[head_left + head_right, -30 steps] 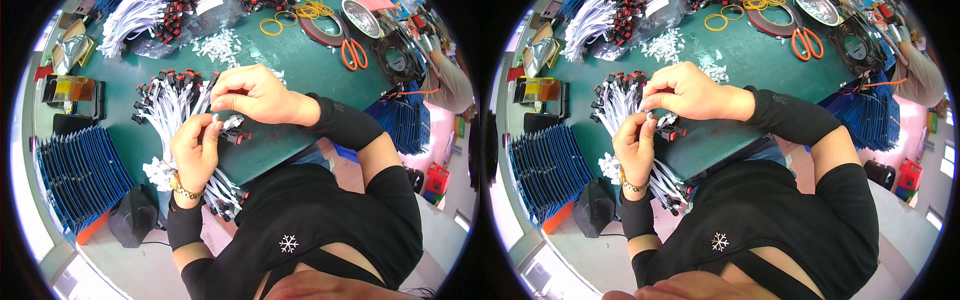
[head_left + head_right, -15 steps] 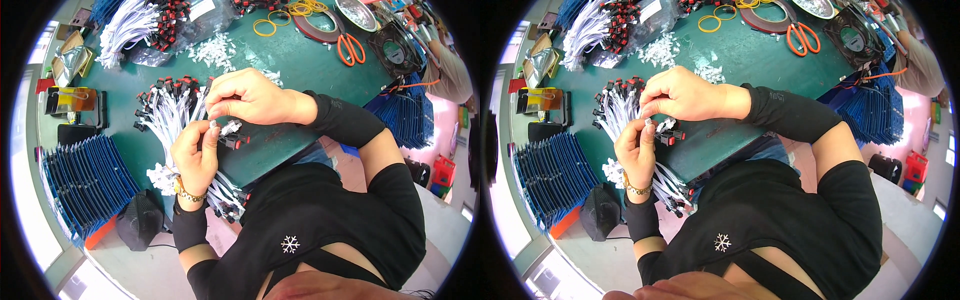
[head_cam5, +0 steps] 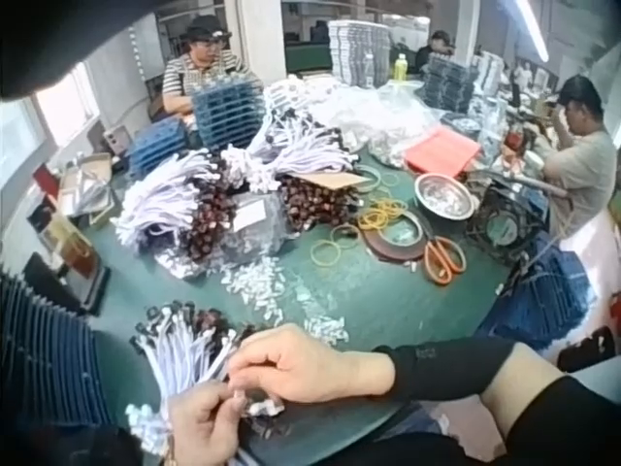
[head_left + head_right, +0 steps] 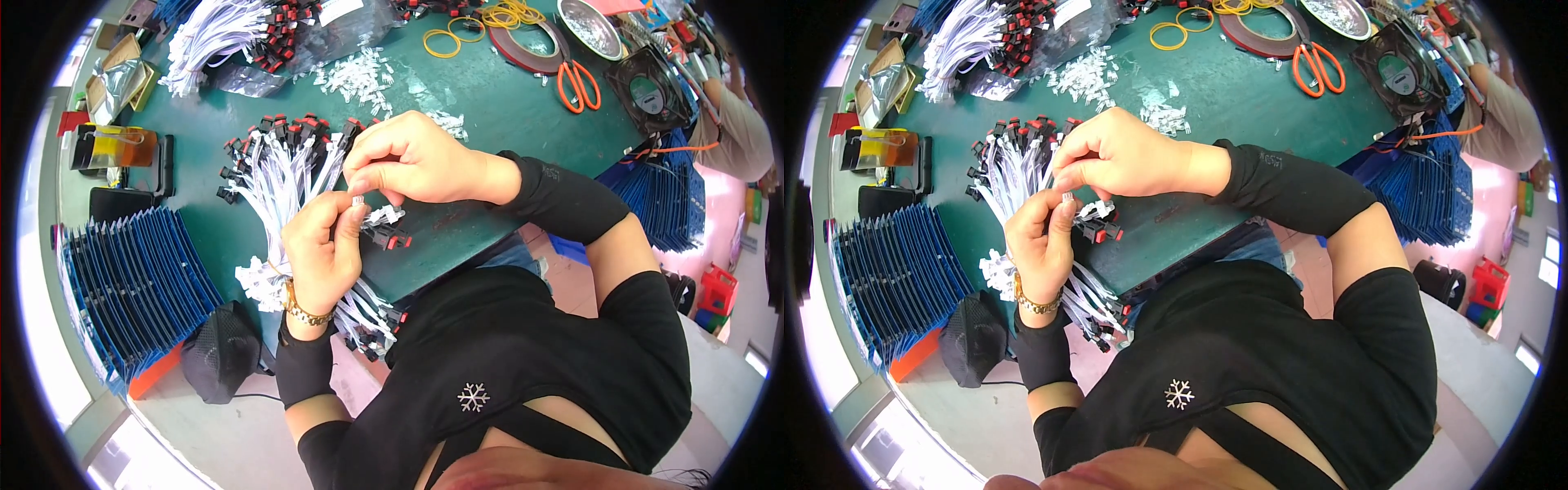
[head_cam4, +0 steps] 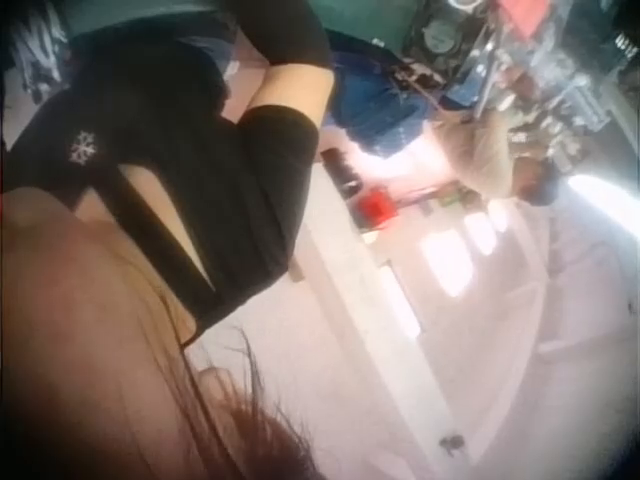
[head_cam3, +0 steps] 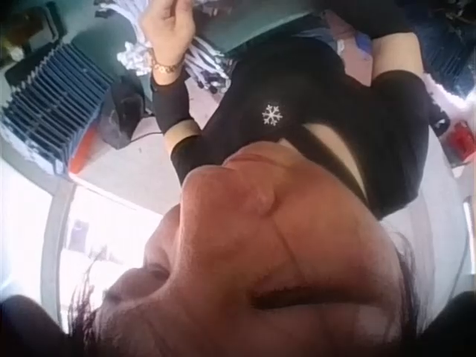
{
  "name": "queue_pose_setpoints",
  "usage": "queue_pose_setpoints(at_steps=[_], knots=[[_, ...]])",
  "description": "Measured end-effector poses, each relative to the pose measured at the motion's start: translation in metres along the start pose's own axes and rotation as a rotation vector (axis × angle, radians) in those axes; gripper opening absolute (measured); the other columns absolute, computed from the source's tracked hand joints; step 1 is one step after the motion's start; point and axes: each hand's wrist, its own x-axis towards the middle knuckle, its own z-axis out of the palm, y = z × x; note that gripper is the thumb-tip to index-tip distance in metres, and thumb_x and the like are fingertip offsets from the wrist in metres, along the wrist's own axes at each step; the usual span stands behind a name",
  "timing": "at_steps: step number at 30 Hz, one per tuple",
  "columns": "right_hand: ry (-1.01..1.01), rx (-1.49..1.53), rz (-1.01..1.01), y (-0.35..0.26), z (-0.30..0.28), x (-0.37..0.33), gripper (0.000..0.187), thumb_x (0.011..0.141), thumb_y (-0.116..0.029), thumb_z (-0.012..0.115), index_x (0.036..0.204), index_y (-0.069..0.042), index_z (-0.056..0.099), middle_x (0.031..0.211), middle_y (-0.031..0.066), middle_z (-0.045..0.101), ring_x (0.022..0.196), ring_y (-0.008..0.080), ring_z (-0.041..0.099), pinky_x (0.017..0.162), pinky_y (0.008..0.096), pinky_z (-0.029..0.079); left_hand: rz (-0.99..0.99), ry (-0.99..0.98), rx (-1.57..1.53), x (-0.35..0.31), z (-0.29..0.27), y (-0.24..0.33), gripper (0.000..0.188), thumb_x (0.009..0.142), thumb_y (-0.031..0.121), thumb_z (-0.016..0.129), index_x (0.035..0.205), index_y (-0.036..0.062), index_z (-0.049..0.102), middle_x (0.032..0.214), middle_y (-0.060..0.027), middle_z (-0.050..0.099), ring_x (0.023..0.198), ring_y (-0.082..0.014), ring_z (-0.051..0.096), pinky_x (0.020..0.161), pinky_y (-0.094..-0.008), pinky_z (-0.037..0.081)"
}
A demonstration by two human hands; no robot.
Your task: The person assembles electrical wire harnesses by attaching plastic connectors and plastic clips to bundles of wires by hand.
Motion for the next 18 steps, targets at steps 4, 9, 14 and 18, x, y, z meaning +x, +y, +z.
queue_pose_setpoints(at_steps=[4,9,14,18], knots=[[0.042,0.085,0.043,0.004,0.004,-0.001,0.007,0.082,-0.003,0.058,0.08,0.003,0.061,0.078,0.0053,0.06,0.05,0.0073,0.055,0.046,0.0195,0.043,-0.015,0.03,0.028,-0.001,0.003,0.002,0.004,0.079,0.0,0.061,0.078,-0.0009,0.058,0.064,-0.0106,0.056,0.053,-0.0203,0.051,0.05,-0.0279,0.04],[0.113,-0.339,-0.355,0.015,0.005,0.003,0.003,0.08,0.0,0.061,0.082,0.002,0.063,0.079,0.0066,0.061,0.052,0.0079,0.056,0.046,0.0205,0.044,0.088,0.068,0.17,0.001,0.007,0.0,0.005,0.076,-0.002,0.061,0.079,-0.0003,0.057,0.065,-0.0132,0.054,0.055,-0.0281,0.053,0.052,-0.0327,0.042],[0.138,-0.32,-0.436,0.021,0.007,0.006,0.002,0.079,0.0,0.063,0.08,0.001,0.064,0.077,0.006,0.061,0.056,0.0078,0.057,0.047,0.0198,0.045,0.071,0.116,0.143,0.0,0.009,-0.005,0.005,0.076,-0.002,0.061,0.078,0.0001,0.057,0.065,-0.0132,0.054,0.056,-0.0289,0.054,0.052,-0.0328,0.042],[0.124,0.099,-0.135,0.016,0.011,0.003,0.004,0.082,-0.002,0.061,0.081,0.001,0.064,0.074,0.0044,0.061,0.058,0.0077,0.057,0.049,0.0192,0.047,0.044,0.166,0.066,-0.001,0.01,-0.01,0.004,0.077,-0.001,0.062,0.078,-0.0002,0.058,0.066,-0.012,0.058,0.056,-0.0245,0.056,0.052,-0.03,0.043]])
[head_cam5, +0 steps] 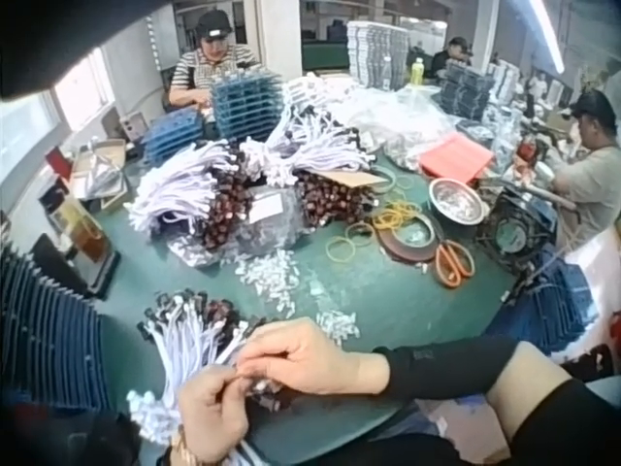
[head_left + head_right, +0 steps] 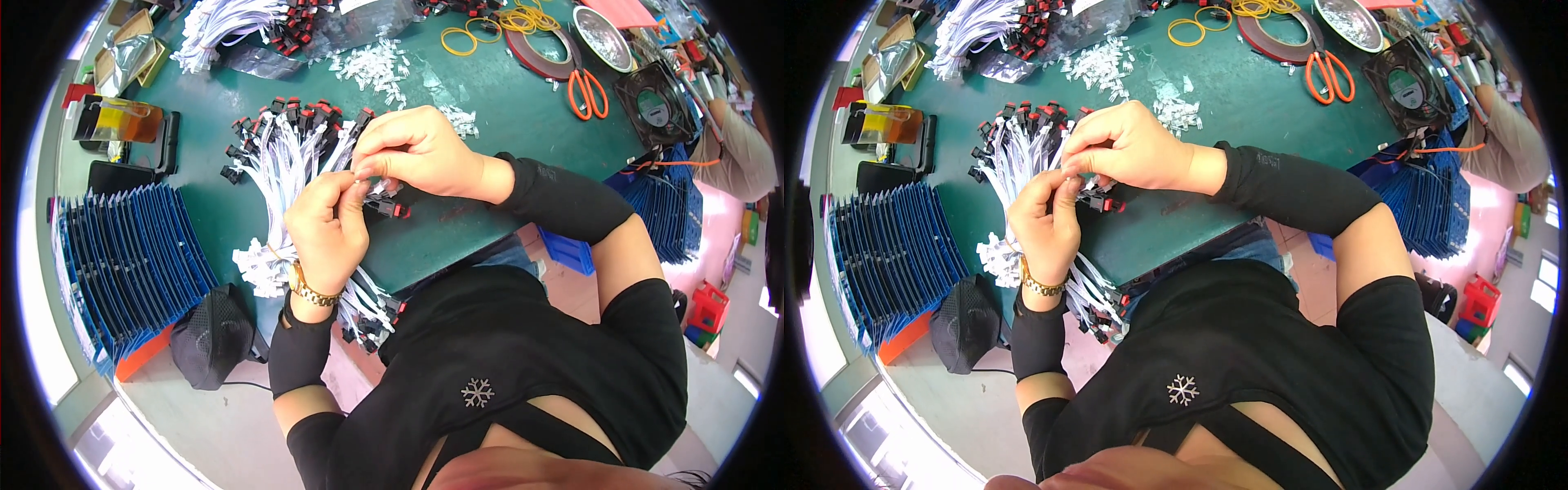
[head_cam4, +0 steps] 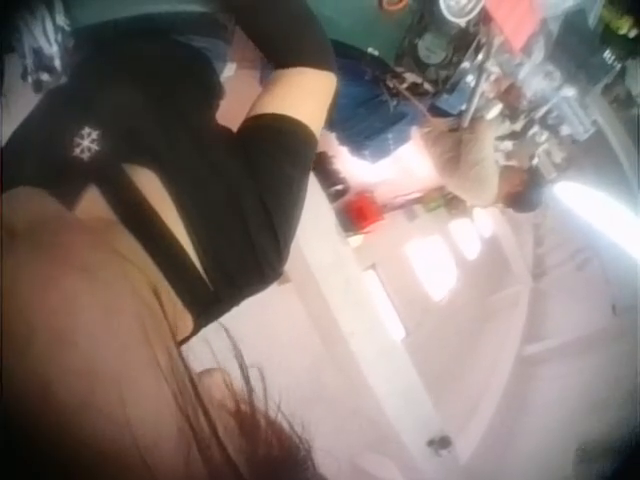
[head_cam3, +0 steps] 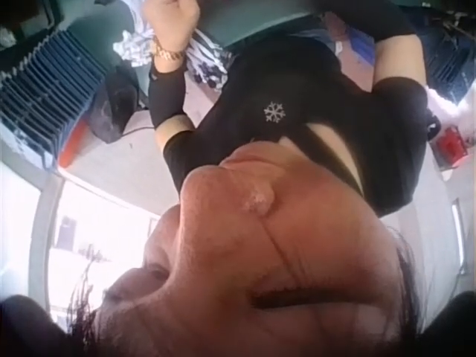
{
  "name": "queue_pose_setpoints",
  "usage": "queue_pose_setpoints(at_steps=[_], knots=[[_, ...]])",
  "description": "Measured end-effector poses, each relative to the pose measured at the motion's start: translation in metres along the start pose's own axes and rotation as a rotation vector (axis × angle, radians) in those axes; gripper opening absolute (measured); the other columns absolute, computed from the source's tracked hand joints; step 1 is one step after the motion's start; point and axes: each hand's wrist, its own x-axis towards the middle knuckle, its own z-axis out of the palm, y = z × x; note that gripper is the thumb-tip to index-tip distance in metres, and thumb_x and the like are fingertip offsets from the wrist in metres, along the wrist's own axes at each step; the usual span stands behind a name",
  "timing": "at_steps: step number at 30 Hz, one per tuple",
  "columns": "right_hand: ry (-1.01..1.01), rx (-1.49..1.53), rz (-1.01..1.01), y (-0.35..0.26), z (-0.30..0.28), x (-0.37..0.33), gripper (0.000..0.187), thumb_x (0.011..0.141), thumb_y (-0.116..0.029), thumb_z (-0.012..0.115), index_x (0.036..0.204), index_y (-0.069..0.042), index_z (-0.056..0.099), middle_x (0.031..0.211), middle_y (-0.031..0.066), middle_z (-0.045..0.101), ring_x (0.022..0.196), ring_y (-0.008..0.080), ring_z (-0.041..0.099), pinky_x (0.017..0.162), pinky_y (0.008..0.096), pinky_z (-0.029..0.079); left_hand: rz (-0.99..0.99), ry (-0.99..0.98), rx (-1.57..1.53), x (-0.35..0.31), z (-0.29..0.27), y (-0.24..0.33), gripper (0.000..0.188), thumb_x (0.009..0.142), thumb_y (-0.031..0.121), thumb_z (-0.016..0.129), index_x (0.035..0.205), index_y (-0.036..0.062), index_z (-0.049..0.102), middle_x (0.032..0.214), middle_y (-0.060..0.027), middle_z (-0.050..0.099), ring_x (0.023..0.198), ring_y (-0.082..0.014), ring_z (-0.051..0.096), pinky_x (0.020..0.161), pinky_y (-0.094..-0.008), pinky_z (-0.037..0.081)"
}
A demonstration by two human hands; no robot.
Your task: The person assembles electrical wire harnesses by attaching plastic connectors and plastic clips to bundles of wires by hand.
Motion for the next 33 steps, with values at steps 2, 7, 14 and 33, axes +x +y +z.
queue_pose_setpoints(at_steps=[2,7,14,33], knots=[[-0.008,0.072,0.066,0.003,0.001,-0.003,0.005,0.083,-0.004,0.061,0.084,0.001,0.064,0.074,0.0043,0.061,0.058,0.0075,0.057,0.049,0.0192,0.047,-0.005,0.019,-0.023,0.0,0.001,-0.001,0.003,0.078,-0.001,0.062,0.078,-0.0003,0.059,0.067,-0.0115,0.059,0.055,-0.0229,0.056,0.052,-0.029,0.043],[-0.133,0.268,0.298,0.002,-0.011,0.004,0.019,0.088,-0.016,0.058,0.096,0.001,0.06,0.07,0.0042,0.06,0.054,0.0068,0.056,0.048,0.0183,0.045,-0.166,-0.025,-0.049,0.001,-0.001,0.003,0.004,0.078,0.001,0.064,0.081,0.0002,0.061,0.065,-0.0108,0.058,0.055,-0.0214,0.056,0.051,-0.0286,0.043],[-0.222,0.157,0.395,-0.004,-0.011,0.009,0.017,0.09,-0.016,0.054,0.097,-0.002,0.06,0.066,0.0013,0.056,0.047,0.0049,0.053,0.041,0.0159,0.041,-0.042,-0.097,0.044,0.001,-0.004,0.006,0.004,0.077,0.002,0.064,0.078,0.0011,0.06,0.064,-0.0115,0.057,0.054,-0.0239,0.056,0.05,-0.0295,0.042],[-0.212,0.271,0.468,-0.001,-0.026,0.011,0.012,0.08,-0.009,0.067,0.085,0.0,0.061,0.071,0.0052,0.063,0.05,0.0074,0.056,0.044,0.0176,0.042,0.016,-0.109,0.09,0.003,-0.003,0.01,0.009,0.078,0.005,0.065,0.082,0.0023,0.058,0.071,-0.0104,0.058,0.063,-0.0256,0.058,0.055,-0.0315,0.045]])
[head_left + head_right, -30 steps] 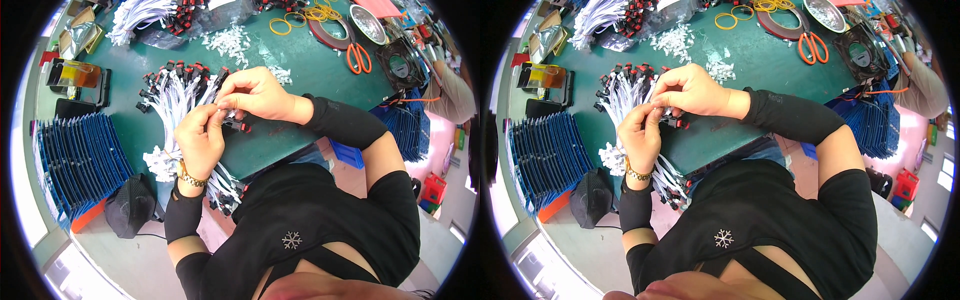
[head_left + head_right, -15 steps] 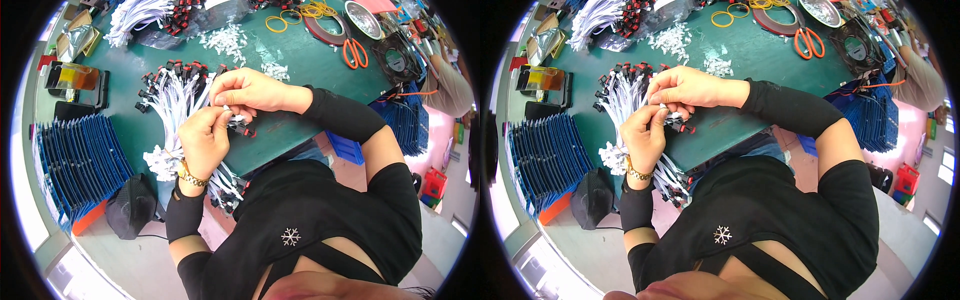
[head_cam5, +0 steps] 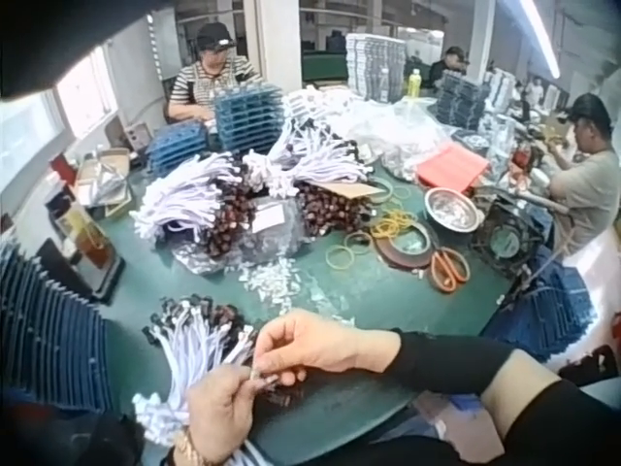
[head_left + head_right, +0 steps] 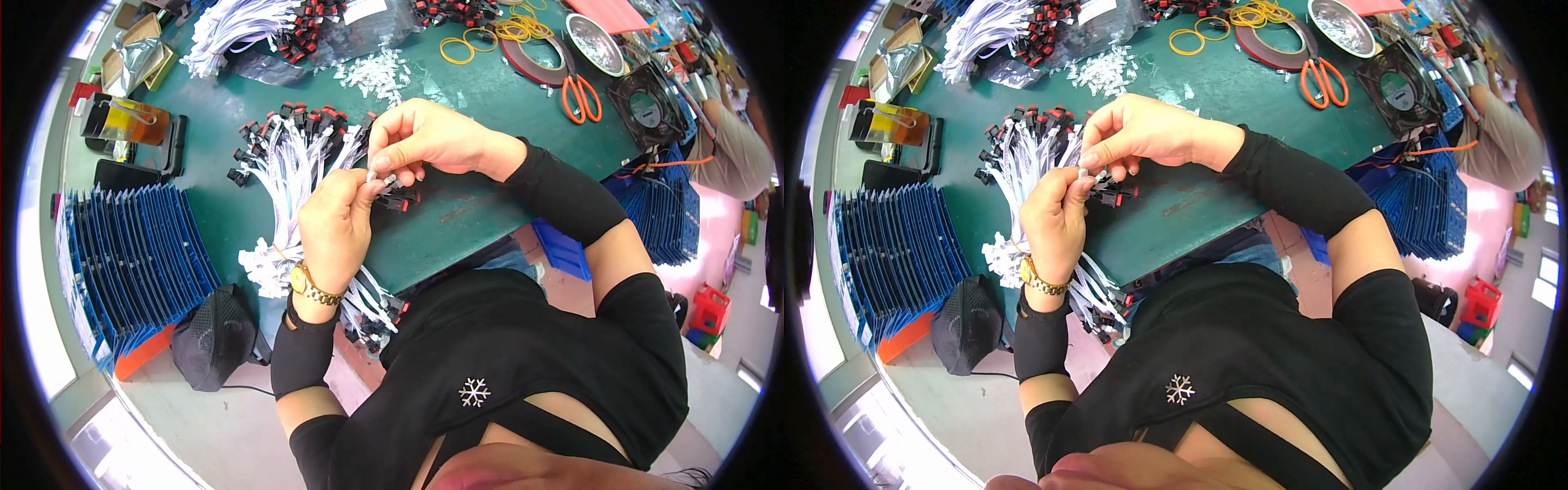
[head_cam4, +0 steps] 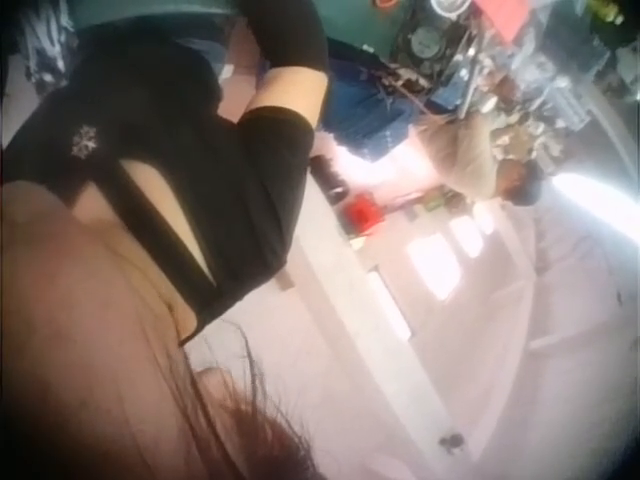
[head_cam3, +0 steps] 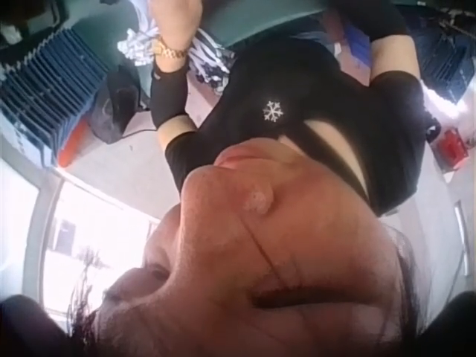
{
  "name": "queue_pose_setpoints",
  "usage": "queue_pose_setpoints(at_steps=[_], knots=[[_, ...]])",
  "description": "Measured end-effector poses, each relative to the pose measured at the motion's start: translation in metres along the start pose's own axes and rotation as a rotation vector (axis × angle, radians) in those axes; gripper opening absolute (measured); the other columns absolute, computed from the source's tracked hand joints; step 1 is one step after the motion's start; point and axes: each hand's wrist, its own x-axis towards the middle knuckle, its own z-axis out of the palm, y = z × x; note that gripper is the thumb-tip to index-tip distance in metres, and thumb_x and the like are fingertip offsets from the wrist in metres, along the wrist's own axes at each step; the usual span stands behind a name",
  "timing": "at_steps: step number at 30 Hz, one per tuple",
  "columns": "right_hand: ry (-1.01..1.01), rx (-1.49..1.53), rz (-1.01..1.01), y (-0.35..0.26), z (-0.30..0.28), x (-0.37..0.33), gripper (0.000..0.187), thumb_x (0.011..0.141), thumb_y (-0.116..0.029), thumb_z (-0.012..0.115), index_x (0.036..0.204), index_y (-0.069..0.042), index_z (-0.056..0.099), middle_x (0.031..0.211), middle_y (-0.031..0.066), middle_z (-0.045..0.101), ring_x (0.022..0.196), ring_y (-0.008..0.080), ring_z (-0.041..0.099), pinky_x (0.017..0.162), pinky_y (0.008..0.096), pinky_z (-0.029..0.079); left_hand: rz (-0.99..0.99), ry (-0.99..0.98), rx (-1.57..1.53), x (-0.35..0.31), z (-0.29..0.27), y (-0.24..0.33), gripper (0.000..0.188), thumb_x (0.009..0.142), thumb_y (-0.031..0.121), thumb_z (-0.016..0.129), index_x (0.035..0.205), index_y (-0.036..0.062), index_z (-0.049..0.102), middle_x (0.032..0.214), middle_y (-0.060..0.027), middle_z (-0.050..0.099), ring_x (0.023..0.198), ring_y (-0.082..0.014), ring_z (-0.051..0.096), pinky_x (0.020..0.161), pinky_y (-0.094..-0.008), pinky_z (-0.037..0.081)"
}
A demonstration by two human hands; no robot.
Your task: The person assembles electrical wire harnesses by attaching plastic connectors and plastic clips to bundles of wires by hand.
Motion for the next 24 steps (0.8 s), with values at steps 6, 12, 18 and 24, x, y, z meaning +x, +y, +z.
queue_pose_setpoints(at_steps=[6,12,18,24], knots=[[-0.052,-0.018,0.1,-0.008,0.0,-0.004,0.01,0.075,-0.002,0.068,0.082,0.001,0.061,0.07,0.0066,0.063,0.053,0.0105,0.061,0.049,0.0194,0.048,0.156,0.035,-0.009,0.001,0.001,-0.003,0.011,0.073,0.0,0.066,0.082,0.0026,0.06,0.072,-0.0107,0.061,0.06,-0.0248,0.06,0.051,-0.0305,0.045],[-0.03,-0.082,0.086,-0.008,0.005,-0.006,0.009,0.076,0.0,0.066,0.083,0.002,0.06,0.075,0.0102,0.065,0.06,0.0143,0.065,0.052,0.021,0.051,0.322,0.077,0.148,0.002,0.001,-0.007,0.017,0.066,-0.005,0.065,0.08,0.0031,0.06,0.071,-0.0087,0.062,0.059,-0.0232,0.06,0.049,-0.0306,0.044],[-0.047,0.031,0.073,-0.004,0.009,-0.005,0.011,0.076,0.0,0.066,0.084,0.002,0.059,0.077,0.0117,0.065,0.06,0.0154,0.065,0.053,0.0224,0.052,0.369,0.109,0.161,0.002,0.001,-0.006,0.014,0.067,-0.004,0.065,0.078,0.0022,0.06,0.07,-0.0094,0.061,0.056,-0.0232,0.058,0.049,-0.0301,0.044],[0.047,-0.275,-0.106,-0.026,-0.013,-0.004,0.015,0.077,-0.009,0.068,0.087,-0.001,0.063,0.076,0.0054,0.064,0.06,0.0112,0.062,0.054,0.0205,0.048,-0.222,-0.387,-0.071,0.007,-0.019,0.014,0.015,0.076,0.008,0.066,0.091,0.0035,0.064,0.08,-0.0108,0.063,0.067,-0.0284,0.06,0.062,-0.0325,0.047]])
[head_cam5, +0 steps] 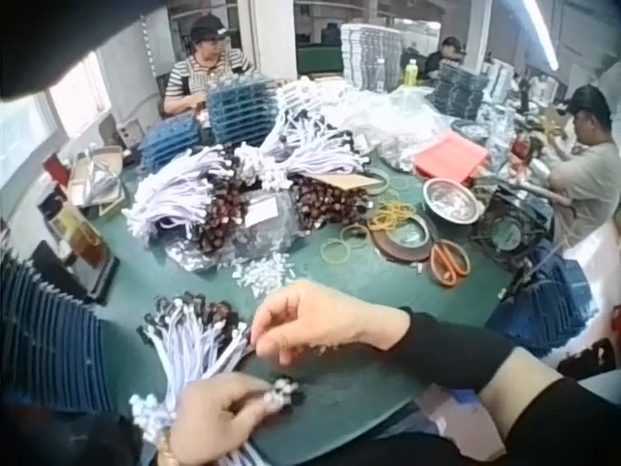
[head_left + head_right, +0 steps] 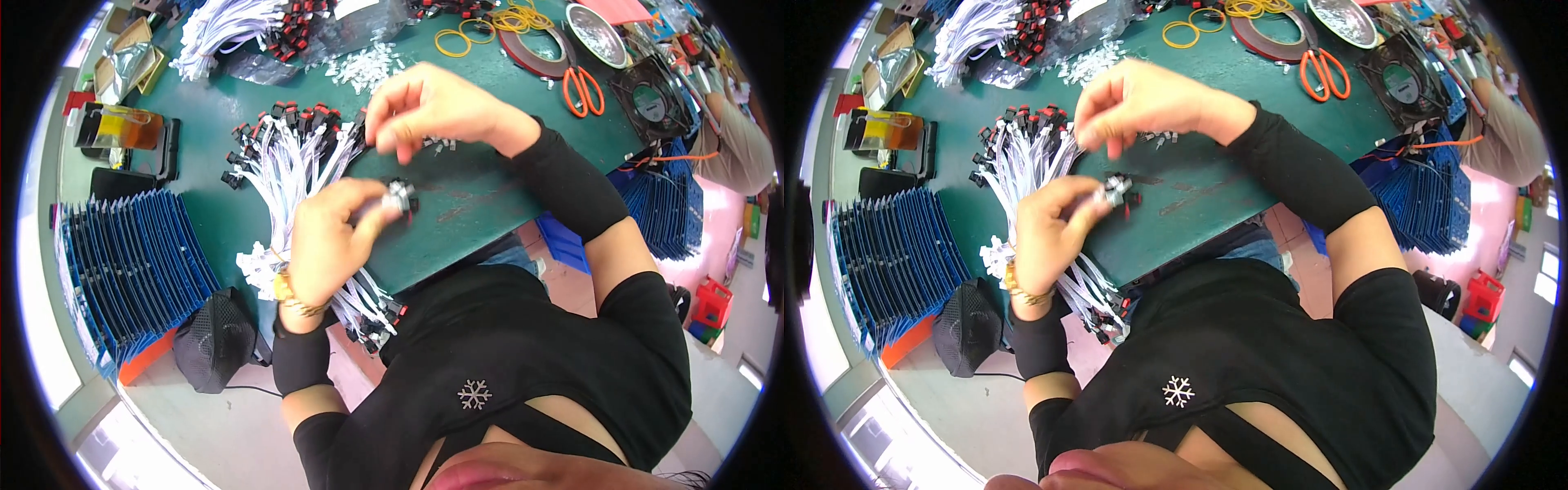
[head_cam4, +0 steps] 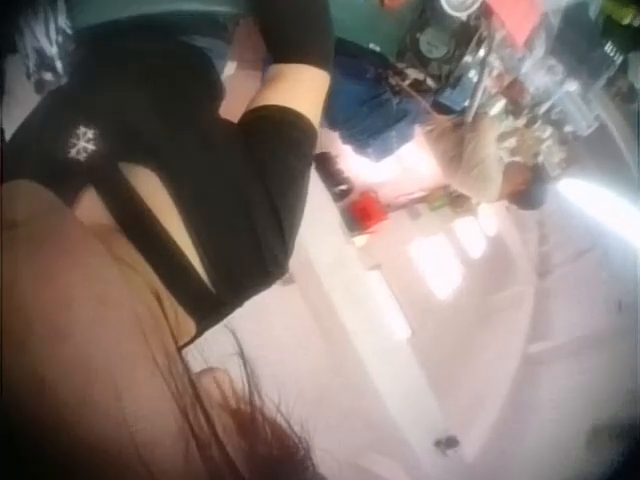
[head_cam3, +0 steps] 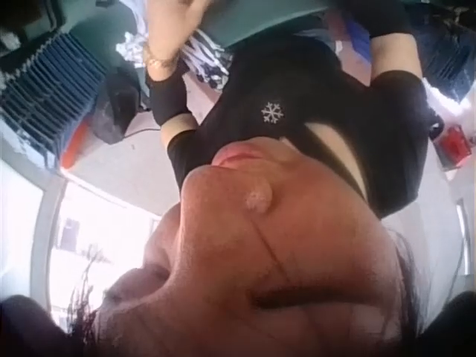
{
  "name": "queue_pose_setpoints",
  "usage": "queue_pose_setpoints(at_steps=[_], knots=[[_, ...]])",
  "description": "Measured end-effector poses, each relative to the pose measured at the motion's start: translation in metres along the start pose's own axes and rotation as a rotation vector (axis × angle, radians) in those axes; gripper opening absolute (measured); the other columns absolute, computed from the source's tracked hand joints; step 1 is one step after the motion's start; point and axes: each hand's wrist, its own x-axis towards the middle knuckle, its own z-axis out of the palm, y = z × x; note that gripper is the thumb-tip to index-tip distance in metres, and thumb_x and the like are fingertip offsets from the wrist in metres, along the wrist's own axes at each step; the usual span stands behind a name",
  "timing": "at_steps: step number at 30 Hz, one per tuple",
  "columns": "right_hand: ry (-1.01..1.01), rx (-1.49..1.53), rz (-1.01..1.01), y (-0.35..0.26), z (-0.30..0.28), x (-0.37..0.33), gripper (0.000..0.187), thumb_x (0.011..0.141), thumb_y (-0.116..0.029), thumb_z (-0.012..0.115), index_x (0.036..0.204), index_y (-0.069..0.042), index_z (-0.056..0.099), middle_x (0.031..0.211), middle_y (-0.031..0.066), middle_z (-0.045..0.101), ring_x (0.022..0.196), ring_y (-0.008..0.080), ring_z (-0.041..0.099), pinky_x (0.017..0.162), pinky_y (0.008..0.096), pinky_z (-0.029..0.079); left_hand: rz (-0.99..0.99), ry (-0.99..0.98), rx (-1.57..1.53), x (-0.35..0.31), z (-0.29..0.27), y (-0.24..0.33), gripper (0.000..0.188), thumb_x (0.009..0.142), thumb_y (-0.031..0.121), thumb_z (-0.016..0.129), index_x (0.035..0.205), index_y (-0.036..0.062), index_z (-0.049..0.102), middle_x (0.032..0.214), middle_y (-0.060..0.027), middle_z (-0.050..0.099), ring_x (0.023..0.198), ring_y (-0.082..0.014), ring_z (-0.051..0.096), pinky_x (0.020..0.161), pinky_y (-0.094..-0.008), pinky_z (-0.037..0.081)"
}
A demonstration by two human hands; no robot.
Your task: The person assembles electrical wire harnesses by attaching plastic connectors and plastic clips to bundles of wires by hand.
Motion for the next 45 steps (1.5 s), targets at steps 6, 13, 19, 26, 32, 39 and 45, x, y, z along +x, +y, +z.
queue_pose_setpoints(at_steps=[6,13,19,26,32,39,45], knots=[[0.362,-0.209,-0.121,0.009,-0.016,0.007,0.015,0.082,-0.015,0.066,0.087,-0.002,0.064,0.072,0.0012,0.062,0.058,0.0059,0.056,0.053,0.0188,0.045,0.25,-0.432,-0.257,-0.004,-0.027,-0.002,0.018,0.087,0.011,0.053,0.098,-0.0012,0.06,0.089,-0.0137,0.06,0.073,-0.0275,0.058,0.069,-0.0323,0.046],[0.43,-0.524,-0.4,0.031,-0.01,0.015,0.016,0.077,-0.019,0.066,0.081,-0.004,0.065,0.069,0.0083,0.064,0.059,0.0153,0.058,0.058,0.0284,0.046,0.204,-0.571,0.145,-0.007,0.002,0.009,0.008,0.07,0.004,0.063,0.074,0.0001,0.058,0.071,-0.0137,0.055,0.07,-0.0327,0.055,0.064,-0.038,0.044],[0.362,-0.663,-0.459,0.025,-0.012,0.008,0.012,0.079,-0.014,0.065,0.083,-0.003,0.065,0.069,0.0058,0.062,0.059,0.0109,0.056,0.056,0.0249,0.044,0.195,0.296,0.379,0.011,0.006,0.01,0.01,0.076,0.003,0.061,0.085,0.001,0.056,0.077,-0.0152,0.056,0.074,-0.0336,0.055,0.066,-0.0383,0.044],[0.434,-0.673,-0.496,0.009,-0.022,0.001,0.011,0.074,-0.011,0.068,0.082,-0.003,0.065,0.069,0.0071,0.064,0.06,0.0129,0.059,0.057,0.0269,0.046,-0.002,0.145,0.867,0.042,0.006,-0.006,0.027,0.067,0.015,0.073,0.083,-0.0011,0.058,0.075,-0.019,0.061,0.076,-0.0365,0.059,0.066,-0.043,0.046],[0.15,-1.008,-0.167,0.005,-0.024,-0.008,0.013,0.067,-0.006,0.07,0.077,-0.002,0.064,0.069,0.0093,0.064,0.061,0.0188,0.061,0.057,0.0308,0.047,-0.061,0.003,0.942,0.052,0.006,-0.005,0.019,0.066,0.014,0.062,0.072,-0.0035,0.057,0.071,-0.0204,0.06,0.071,-0.0359,0.06,0.065,-0.0423,0.049],[0.22,-1.295,-0.254,0.005,-0.004,-0.015,0.019,0.065,-0.004,0.063,0.084,-0.001,0.062,0.075,0.0144,0.063,0.073,0.031,0.062,0.062,0.0387,0.048,0.077,0.235,0.462,0.041,0.006,-0.012,0.015,0.075,0.005,0.061,0.077,-0.0041,0.049,0.071,-0.0179,0.059,0.064,-0.0306,0.058,0.058,-0.0373,0.047],[0.216,-1.269,-0.365,0.009,-0.003,-0.019,0.017,0.064,-0.001,0.058,0.081,0.001,0.06,0.075,0.0178,0.061,0.073,0.034,0.06,0.064,0.0399,0.047,-0.178,0.051,-0.14,0.044,-0.001,-0.013,0.019,0.08,0.012,0.066,0.078,-0.0008,0.052,0.066,-0.0019,0.054,0.055,-0.0083,0.049,0.049,-0.0229,0.042]])
